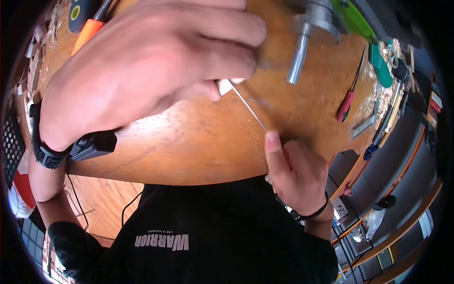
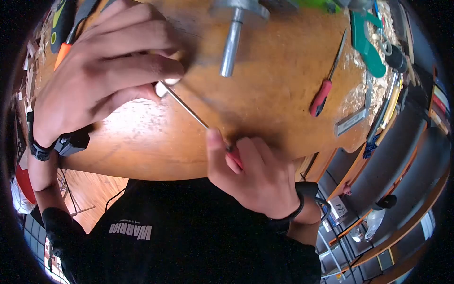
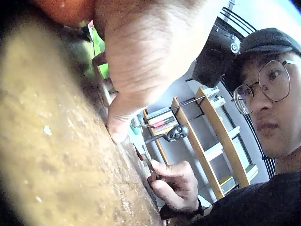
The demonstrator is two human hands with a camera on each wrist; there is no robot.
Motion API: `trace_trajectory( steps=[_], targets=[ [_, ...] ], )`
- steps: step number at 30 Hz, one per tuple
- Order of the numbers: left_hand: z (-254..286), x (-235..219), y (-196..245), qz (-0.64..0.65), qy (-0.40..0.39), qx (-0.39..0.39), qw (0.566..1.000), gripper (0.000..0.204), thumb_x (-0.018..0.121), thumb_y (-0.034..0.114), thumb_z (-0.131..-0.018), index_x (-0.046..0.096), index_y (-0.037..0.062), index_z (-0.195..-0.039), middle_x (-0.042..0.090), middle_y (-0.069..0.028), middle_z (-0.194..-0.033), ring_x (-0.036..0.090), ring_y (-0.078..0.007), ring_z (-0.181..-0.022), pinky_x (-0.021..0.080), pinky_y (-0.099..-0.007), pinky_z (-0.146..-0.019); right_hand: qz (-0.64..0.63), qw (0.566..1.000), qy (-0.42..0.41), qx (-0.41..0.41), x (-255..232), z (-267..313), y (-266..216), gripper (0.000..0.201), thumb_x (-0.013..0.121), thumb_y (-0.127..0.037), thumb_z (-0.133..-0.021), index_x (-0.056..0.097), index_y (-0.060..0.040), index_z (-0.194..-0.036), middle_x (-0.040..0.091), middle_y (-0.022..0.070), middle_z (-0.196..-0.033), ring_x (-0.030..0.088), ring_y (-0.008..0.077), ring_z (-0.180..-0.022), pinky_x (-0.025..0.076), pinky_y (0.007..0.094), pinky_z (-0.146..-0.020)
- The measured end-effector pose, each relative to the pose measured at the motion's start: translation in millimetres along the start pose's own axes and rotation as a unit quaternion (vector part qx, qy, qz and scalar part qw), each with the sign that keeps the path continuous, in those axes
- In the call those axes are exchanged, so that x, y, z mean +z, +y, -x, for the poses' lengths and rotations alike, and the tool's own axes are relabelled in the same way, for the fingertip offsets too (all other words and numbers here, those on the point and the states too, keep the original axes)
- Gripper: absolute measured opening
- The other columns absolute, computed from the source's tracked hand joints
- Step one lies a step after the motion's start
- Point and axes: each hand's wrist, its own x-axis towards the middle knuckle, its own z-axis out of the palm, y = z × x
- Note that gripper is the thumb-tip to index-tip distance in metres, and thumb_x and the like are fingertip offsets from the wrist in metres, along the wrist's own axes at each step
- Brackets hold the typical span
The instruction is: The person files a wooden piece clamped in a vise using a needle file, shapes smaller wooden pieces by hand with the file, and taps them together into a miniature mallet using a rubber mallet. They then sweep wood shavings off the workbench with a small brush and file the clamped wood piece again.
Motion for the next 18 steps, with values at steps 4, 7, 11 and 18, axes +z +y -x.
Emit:
trace_trajectory(
  steps=[4, 7, 11, 18],
  targets=[
    [8.4, 22.5, -9.2, 0.035, 0.050, 0.019, 0.998, 0.024, 0.066, 0.015, -0.080, 0.070, -0.0002, -0.098, 0.062, -0.0095, -0.109, 0.057, -0.0226, -0.093, 0.041, -0.0323, -0.082, -0.014, 1.000, 0.011, -0.022, 3.2, -15.6, 1.9, 0.056, 0.066, -0.001, -0.084, 0.056, -0.0104, -0.138, 0.038, 0.0000, -0.068, 0.047, 0.0115, -0.054, 0.040, 0.0269, -0.042],
    [6.0, 33.2, -8.0, 0.033, 0.108, 0.019, 0.993, 0.025, 0.066, 0.015, -0.080, 0.071, -0.0006, -0.099, 0.062, -0.0089, -0.107, 0.057, -0.0224, -0.091, 0.042, -0.0320, -0.079, -0.027, 1.000, -0.008, 0.005, -2.5, 4.7, 3.3, 0.056, 0.068, -0.003, -0.084, 0.055, -0.0124, -0.138, 0.039, -0.0001, -0.069, 0.048, 0.0117, -0.056, 0.041, 0.0268, -0.042],
    [-3.3, 1.7, 1.3, -0.019, -0.019, 0.000, 1.000, 0.025, 0.067, 0.015, -0.080, 0.071, -0.0005, -0.098, 0.062, -0.0087, -0.107, 0.057, -0.0223, -0.092, 0.042, -0.0316, -0.078, -0.003, 0.999, 0.015, -0.029, 4.5, -12.2, 4.5, 0.058, 0.069, -0.004, -0.083, 0.055, -0.0122, -0.138, 0.039, -0.0004, -0.069, 0.048, 0.0121, -0.055, 0.041, 0.0275, -0.043],
    [2.2, 11.7, -13.8, 0.019, 0.019, 0.041, 0.999, 0.024, 0.066, 0.016, -0.081, 0.071, -0.0004, -0.098, 0.062, -0.0086, -0.107, 0.057, -0.0222, -0.092, 0.042, -0.0318, -0.079, -0.009, 1.000, 0.019, -0.013, 2.0, 0.4, 1.6, 0.057, 0.069, -0.004, -0.081, 0.057, -0.0119, -0.137, 0.037, 0.0000, -0.069, 0.046, 0.0126, -0.055, 0.041, 0.0281, -0.043]
  ],
)
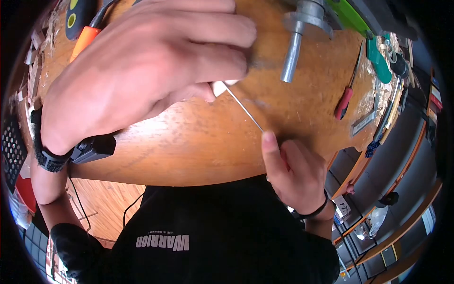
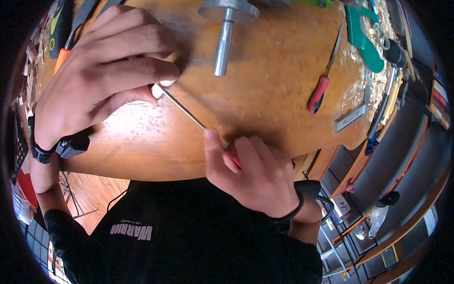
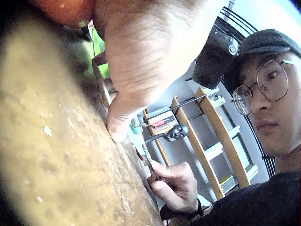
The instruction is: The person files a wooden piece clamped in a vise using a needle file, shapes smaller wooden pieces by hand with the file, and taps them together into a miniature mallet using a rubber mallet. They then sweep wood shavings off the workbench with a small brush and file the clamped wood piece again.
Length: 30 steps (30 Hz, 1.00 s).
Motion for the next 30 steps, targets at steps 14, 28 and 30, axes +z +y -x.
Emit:
trace_trajectory(
  steps=[14, 28, 30],
  targets=[
    [-21.4, -17.9, 37.4, -0.049, -0.081, -0.170, 0.981, 0.030, 0.071, 0.030, -0.080, 0.072, 0.0035, -0.093, 0.063, -0.0072, -0.101, 0.056, -0.0259, -0.094, 0.041, -0.0430, -0.084, -0.008, 1.000, -0.007, 0.012, 1.1, -3.2, 0.5, 0.059, 0.067, -0.003, -0.083, 0.056, -0.0147, -0.140, 0.035, -0.0001, -0.067, 0.046, 0.0118, -0.054, 0.040, 0.0264, -0.042],
    [-19.6, -14.1, 38.8, -0.057, -0.076, -0.170, 0.981, 0.032, 0.070, 0.032, -0.080, 0.073, 0.0030, -0.094, 0.063, -0.0074, -0.101, 0.056, -0.0262, -0.095, 0.042, -0.0424, -0.085, 0.010, 1.000, 0.001, -0.011, 1.4, -11.6, 2.7, 0.053, 0.067, -0.004, -0.083, 0.058, -0.0123, -0.135, 0.037, -0.0005, -0.069, 0.046, 0.0125, -0.055, 0.039, 0.0268, -0.042],
    [-23.2, -16.7, 39.7, -0.049, -0.088, -0.174, 0.980, 0.032, 0.070, 0.032, -0.080, 0.073, 0.0031, -0.094, 0.063, -0.0073, -0.100, 0.056, -0.0259, -0.095, 0.042, -0.0425, -0.084, 0.006, 1.000, 0.010, -0.020, 3.4, -15.4, 3.2, 0.052, 0.067, -0.004, -0.085, 0.058, -0.0126, -0.135, 0.036, -0.0003, -0.069, 0.046, 0.0126, -0.055, 0.039, 0.0273, -0.042]
  ],
)
